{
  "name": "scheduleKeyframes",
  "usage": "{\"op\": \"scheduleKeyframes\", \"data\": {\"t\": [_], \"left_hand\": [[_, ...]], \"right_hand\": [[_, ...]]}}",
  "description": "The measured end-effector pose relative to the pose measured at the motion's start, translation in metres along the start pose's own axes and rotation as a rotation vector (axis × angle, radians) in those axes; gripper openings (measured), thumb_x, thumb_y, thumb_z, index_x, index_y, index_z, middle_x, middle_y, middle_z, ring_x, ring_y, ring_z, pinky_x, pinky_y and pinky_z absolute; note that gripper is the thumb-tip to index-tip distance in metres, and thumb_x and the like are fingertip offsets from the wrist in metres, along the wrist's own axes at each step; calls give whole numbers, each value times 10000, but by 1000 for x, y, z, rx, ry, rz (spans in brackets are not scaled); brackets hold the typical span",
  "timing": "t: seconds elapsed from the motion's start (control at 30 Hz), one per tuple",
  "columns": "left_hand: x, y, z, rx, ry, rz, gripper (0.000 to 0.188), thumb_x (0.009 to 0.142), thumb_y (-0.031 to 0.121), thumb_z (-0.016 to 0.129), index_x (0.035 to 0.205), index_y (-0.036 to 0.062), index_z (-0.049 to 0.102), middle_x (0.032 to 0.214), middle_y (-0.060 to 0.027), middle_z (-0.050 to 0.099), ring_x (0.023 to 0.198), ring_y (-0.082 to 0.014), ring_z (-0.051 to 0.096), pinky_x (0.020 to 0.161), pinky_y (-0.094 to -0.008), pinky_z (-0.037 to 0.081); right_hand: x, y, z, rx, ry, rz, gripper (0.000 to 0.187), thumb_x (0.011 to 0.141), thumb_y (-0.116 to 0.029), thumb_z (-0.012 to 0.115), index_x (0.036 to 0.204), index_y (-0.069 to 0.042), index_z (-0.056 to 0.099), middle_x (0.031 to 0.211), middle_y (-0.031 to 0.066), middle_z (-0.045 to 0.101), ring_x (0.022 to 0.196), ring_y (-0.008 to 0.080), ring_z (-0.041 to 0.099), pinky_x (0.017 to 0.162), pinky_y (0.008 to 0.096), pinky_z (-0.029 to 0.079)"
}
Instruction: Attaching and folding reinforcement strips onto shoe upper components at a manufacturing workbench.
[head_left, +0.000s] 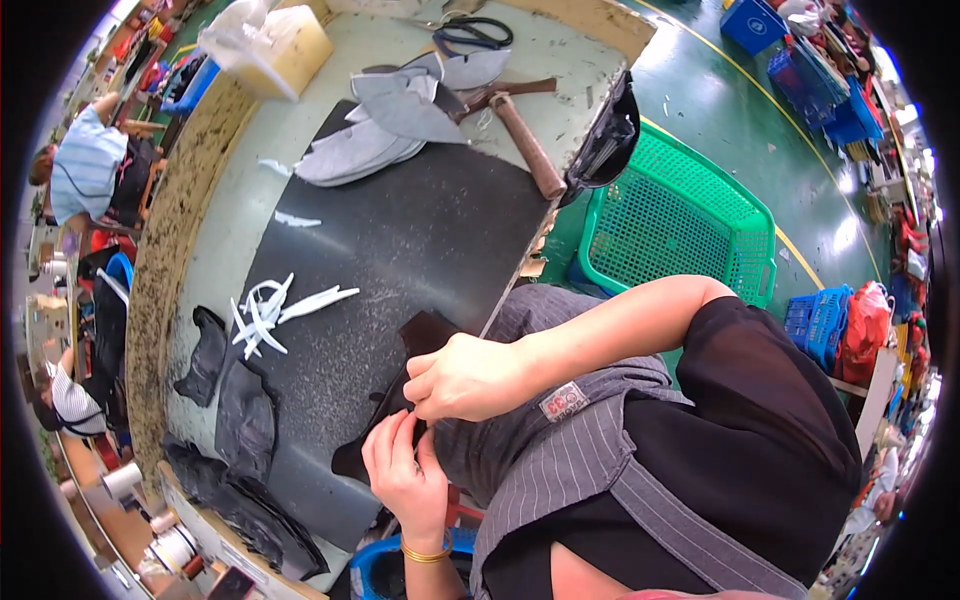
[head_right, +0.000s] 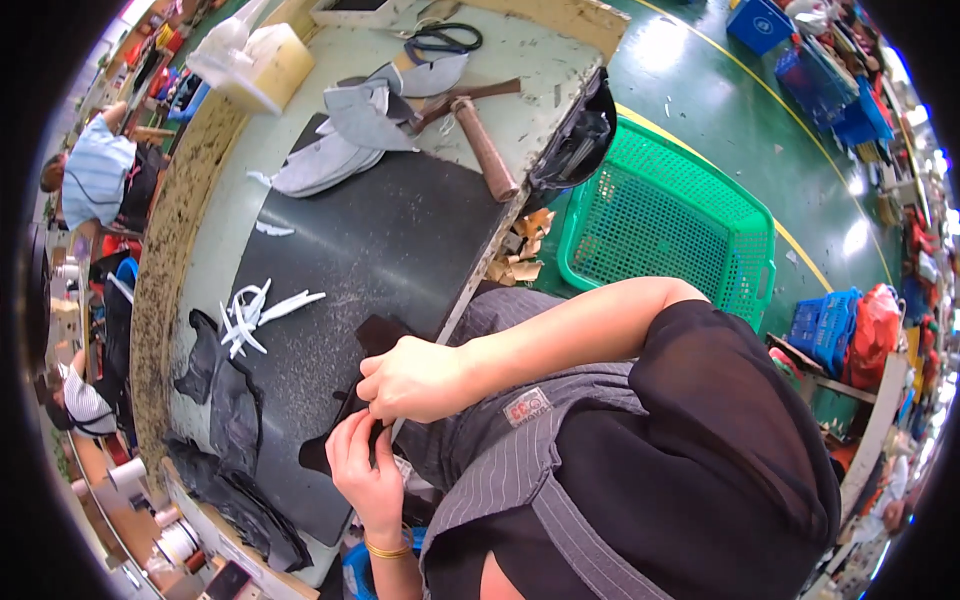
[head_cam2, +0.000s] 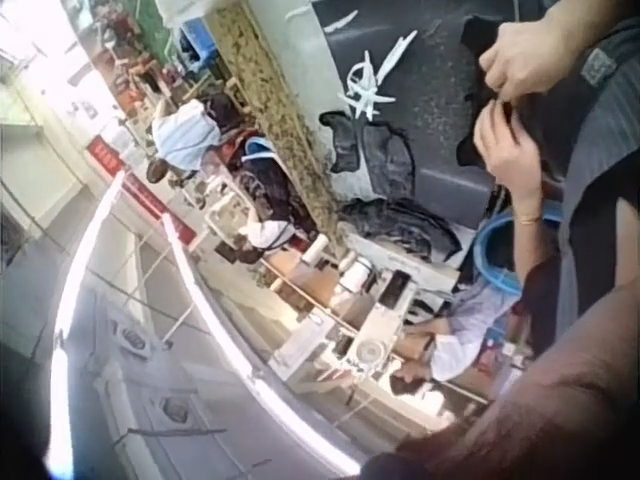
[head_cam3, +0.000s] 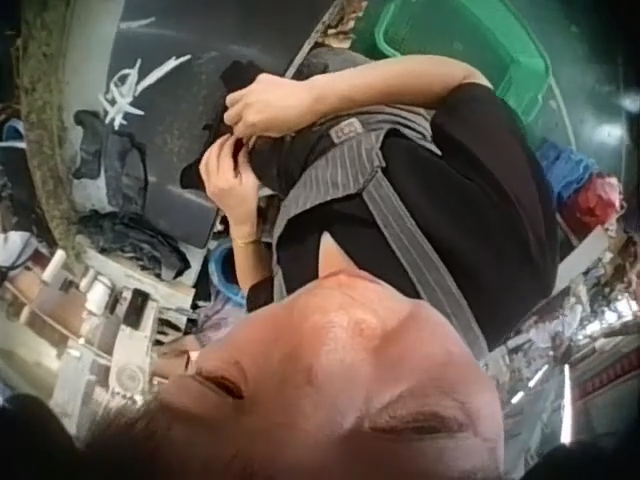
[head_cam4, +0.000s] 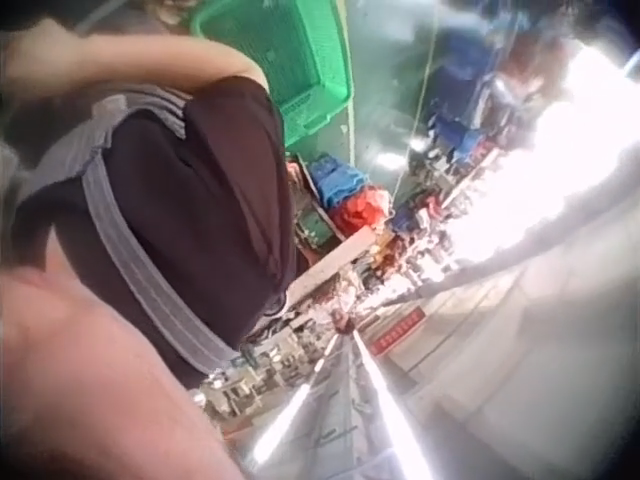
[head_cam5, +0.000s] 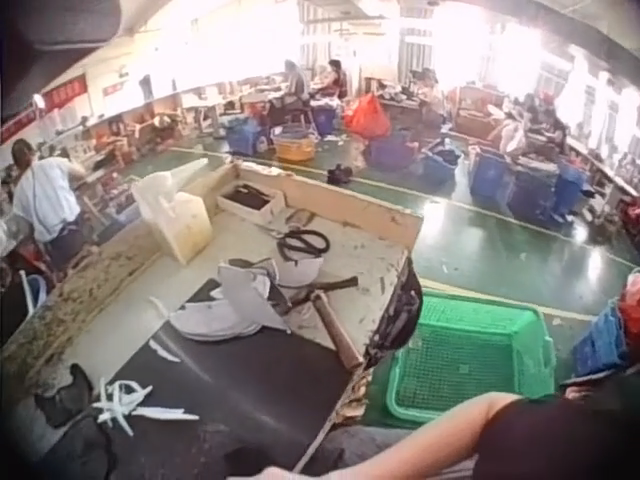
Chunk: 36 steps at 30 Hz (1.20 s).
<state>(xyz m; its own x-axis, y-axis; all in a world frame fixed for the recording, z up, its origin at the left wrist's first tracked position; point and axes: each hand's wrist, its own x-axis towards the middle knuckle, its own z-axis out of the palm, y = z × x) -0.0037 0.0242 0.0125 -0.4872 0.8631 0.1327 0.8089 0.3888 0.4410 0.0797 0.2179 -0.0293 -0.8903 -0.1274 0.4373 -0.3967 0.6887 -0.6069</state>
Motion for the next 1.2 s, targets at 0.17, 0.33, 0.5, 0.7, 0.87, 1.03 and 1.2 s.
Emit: {"op": "scheduleKeyframes", "data": {"t": [0.17, 0.33, 0.5, 0.7, 0.87, 1.03, 1.2], "left_hand": [[3, 1, -1, 109, 25, 30, 221, 802, 38, 750, 1022, 49, 733, 1029, -69, 697, 1042, -294, 652, 844, -390, 559], [4, -7, 3, 185, 51, 162, 231, 784, 74, 698, 1008, 46, 751, 998, -47, 706, 1034, -234, 668, 764, -319, 596], [-4, -22, 12, 208, 144, 241, 204, 771, 53, 697, 967, 1, 726, 924, -90, 685, 969, -255, 691, 781, -340, 608], [-14, -26, 18, 193, 245, 321, 163, 759, 17, 713, 916, -23, 694, 880, -108, 648, 960, -278, 697, 783, -339, 620], [-14, -24, 23, 88, 270, 226, 152, 753, -21, 717, 903, -15, 695, 888, -109, 666, 952, -287, 710, 847, -374, 613], [-26, -33, 7, -50, 282, 5, 250, 756, -53, 679, 998, -8, 724, 1040, -122, 734, 1044, -311, 716, 940, -428, 579], [-46, -55, 8, 36, 259, 114, 326, 827, 13, 603, 1126, 9, 734, 1137, -134, 742, 1090, -294, 713, 927, -420, 576]], "right_hand": [[5, -1, 3, 45, 25, 14, 168, 657, -137, 694, 818, -95, 676, 818, -1, 594, 848, 222, 603, 577, 347, 546], [1, 5, -6, -17, -122, -21, 224, 692, -114, 735, 909, -62, 721, 937, 54, 694, 932, 238, 681, 770, 355, 600], [0, 15, -2, 31, -74, -164, 273, 706, -99, 755, 968, -22, 737, 1004, 94, 718, 985, 247, 697, 904, 395, 603], [-16, 21, -4, -90, 23, -309, 307, 693, -143, 736, 974, -21, 723, 973, 67, 695, 920, 230, 694, 872, 374, 606], [12, -16, -1, -313, -15, -190, 297, 671, -146, 688, 933, -6, 690, 933, 78, 656, 891, 225, 665, 897, 367, 581], [22, -15, 8, -435, -116, -310, 289, 660, -129, 679, 914, 8, 662, 930, 98, 626, 868, 228, 638, 856, 355, 567], [27, -12, 2, -345, -181, -327, 320, 663, -64, 733, 967, 30, 701, 809, 37, 588, 713, 189, 602, 621, 297, 509]]}}
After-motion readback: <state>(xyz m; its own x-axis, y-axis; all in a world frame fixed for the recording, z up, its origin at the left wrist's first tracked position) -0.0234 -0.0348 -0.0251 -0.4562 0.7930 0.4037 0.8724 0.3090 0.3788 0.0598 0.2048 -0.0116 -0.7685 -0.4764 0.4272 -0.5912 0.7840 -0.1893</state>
